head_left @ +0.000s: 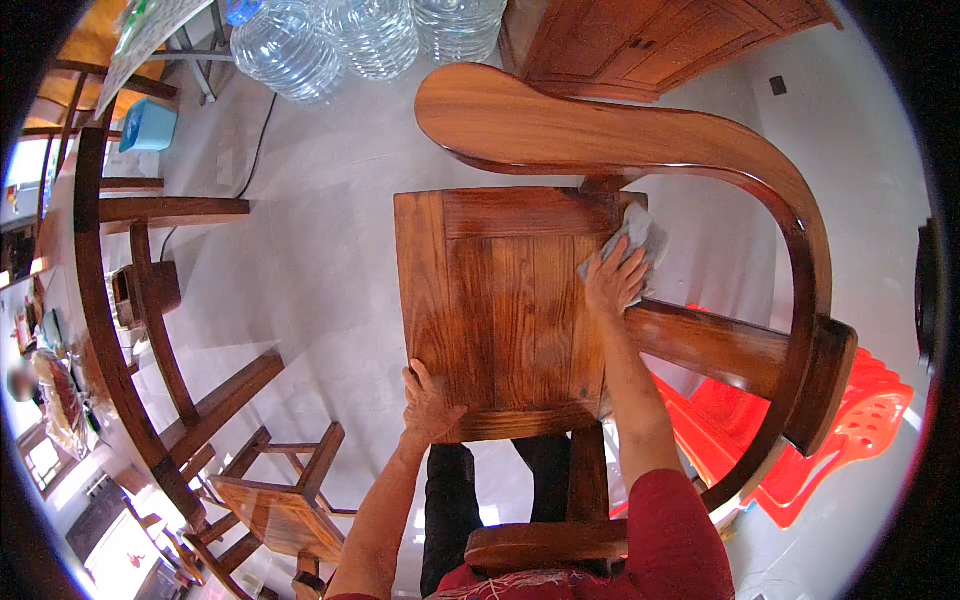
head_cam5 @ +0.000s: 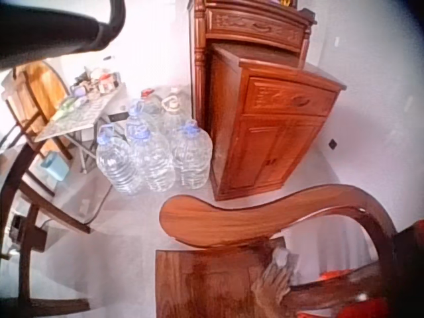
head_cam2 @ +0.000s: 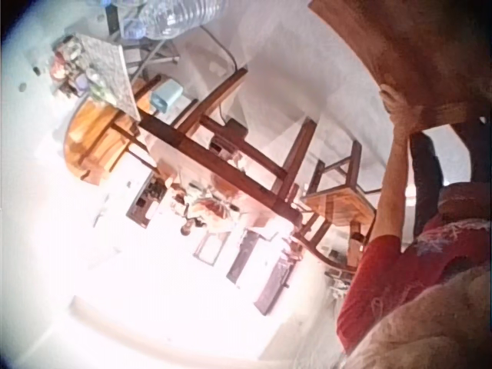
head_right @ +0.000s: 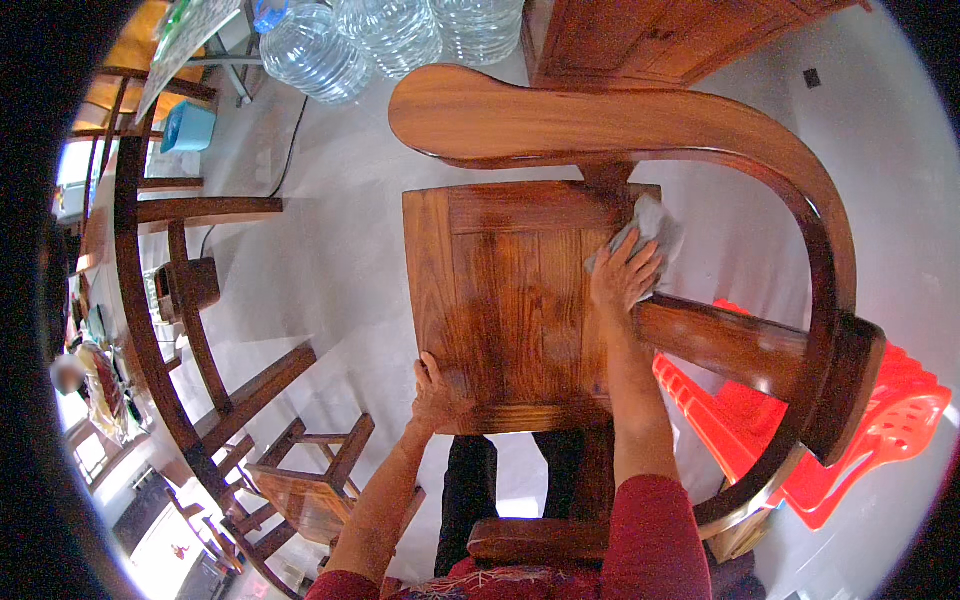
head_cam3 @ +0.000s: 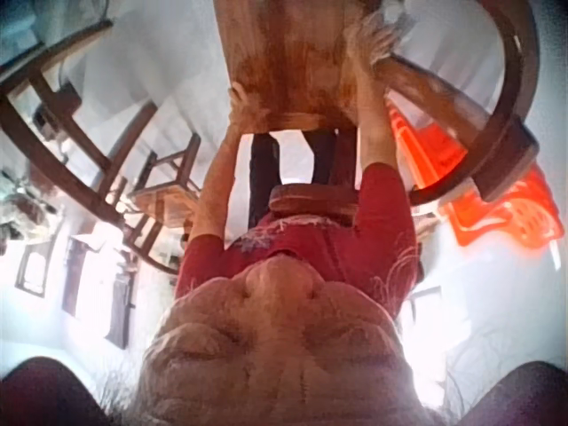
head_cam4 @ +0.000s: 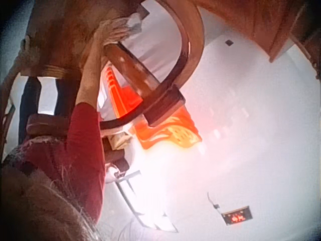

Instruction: The person wipes a wooden chair with a cloth, cleaning the seat, back, and armrests. They then move to a stack of orange plastic chairs, wiping each one individually with the same cloth. The person handles the chairs one at a time, ensuring each surface is wiped down.

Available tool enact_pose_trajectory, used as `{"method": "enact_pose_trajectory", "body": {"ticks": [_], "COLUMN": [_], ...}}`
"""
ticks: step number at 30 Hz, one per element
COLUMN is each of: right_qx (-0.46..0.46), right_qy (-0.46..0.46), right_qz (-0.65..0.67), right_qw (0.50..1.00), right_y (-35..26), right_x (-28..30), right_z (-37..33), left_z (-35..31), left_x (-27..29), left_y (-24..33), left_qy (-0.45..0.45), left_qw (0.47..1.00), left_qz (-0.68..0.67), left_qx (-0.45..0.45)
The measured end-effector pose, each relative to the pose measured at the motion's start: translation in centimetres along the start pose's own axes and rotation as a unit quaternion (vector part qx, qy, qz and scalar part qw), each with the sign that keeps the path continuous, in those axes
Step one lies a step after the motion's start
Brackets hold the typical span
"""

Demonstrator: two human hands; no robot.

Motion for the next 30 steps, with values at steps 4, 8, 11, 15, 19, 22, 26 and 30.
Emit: {"method": "enact_pose_trajectory", "body": {"ticks": [4, 8, 11, 15, 19, 22, 26, 30], "right_qx": [0.009, 0.049, 0.127, 0.249, 0.322, 0.361, 0.262, 0.264], "right_qy": [-0.069, -0.059, -0.038, -0.047, -0.079, -0.175, -0.247, -0.215], "right_qz": [-0.021, -0.052, -0.08, -0.146, -0.311, -0.335, -0.348, -0.358], "right_qw": [0.997, 0.996, 0.988, 0.956, 0.891, 0.852, 0.866, 0.869], "right_y": [0.3, -0.5, -2.5, 0.1, 6.4, 5.8, 6.6, 8.6], "right_x": [0.1, 1.3, 3.4, 4.5, 3.4, 6.1, 11.6, 17.2], "right_z": [-2.6, -1.9, -1.8, -0.3, 0.7, 0.8, 2.0, 2.1], "left_z": [0.1, 0.4, 0.6, 0.4, 0.4, 0.0, 0.0, 0.1], "left_x": [-0.1, -0.5, -1.4, -0.8, -1.0, -1.1, -0.3, 0.1], "left_y": [-0.8, -0.2, -1.4, -0.9, -0.2, -1.0, -1.2, -1.0], "left_qy": [0.003, -0.008, 0.042, 0.018, 0.029, 0.036, 0.022, -0.003], "left_qw": [1.0, 1.0, 0.999, 1.0, 1.0, 0.999, 0.999, 1.0], "left_qz": [-0.02, 0.007, -0.008, -0.015, -0.006, -0.008, -0.003, -0.013], "left_qx": [-0.016, 0.015, -0.028, -0.007, -0.001, -0.012, -0.03, -0.009]}}
Point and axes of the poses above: each hand's wrist, its own z-axis towards the middle knuckle, its own x-axis out of the back of the hand, y = z × x, the point moved 3 cm from there along z, towards the middle knuckle, and after that the axes turned 3 degrees about -x, right-handed, at the moved point
